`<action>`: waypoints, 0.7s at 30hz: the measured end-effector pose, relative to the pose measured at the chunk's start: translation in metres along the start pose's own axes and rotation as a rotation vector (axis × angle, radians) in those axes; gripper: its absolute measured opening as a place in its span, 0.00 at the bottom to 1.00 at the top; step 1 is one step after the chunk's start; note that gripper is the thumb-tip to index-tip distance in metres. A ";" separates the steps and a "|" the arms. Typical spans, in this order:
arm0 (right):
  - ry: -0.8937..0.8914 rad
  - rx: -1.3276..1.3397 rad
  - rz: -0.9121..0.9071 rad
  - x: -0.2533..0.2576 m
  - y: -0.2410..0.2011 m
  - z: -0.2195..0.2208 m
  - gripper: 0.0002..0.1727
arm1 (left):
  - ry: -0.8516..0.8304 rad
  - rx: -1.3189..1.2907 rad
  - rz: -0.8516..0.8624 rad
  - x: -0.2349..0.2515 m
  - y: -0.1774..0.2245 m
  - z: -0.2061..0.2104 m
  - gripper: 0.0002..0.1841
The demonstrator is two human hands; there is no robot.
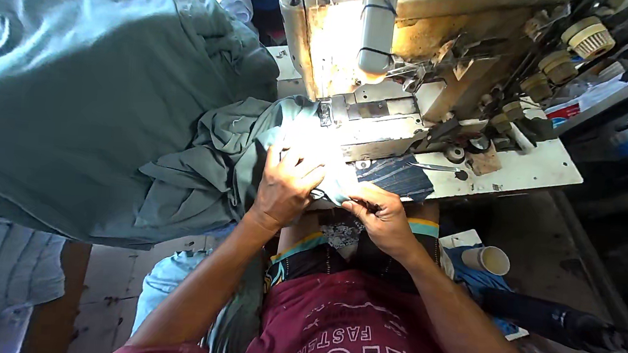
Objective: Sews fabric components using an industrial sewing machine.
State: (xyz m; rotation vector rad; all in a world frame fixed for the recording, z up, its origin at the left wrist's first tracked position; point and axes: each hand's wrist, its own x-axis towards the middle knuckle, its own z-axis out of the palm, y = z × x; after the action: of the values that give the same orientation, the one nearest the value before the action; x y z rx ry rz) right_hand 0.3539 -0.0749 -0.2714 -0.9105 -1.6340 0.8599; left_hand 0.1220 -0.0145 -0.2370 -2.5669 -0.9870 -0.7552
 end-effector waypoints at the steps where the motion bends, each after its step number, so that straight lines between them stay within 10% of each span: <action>1: 0.009 0.025 0.011 0.000 -0.001 0.000 0.06 | -0.050 0.015 0.003 0.005 0.002 -0.008 0.09; 21: 0.081 0.153 0.014 0.063 0.012 0.011 0.05 | -0.133 -0.032 0.054 0.047 -0.061 -0.022 0.13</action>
State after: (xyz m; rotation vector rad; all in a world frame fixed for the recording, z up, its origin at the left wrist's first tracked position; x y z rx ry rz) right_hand 0.3332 -0.0143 -0.2573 -0.8399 -1.4724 0.9324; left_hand 0.1011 0.0452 -0.1879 -2.6897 -0.9470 -0.5973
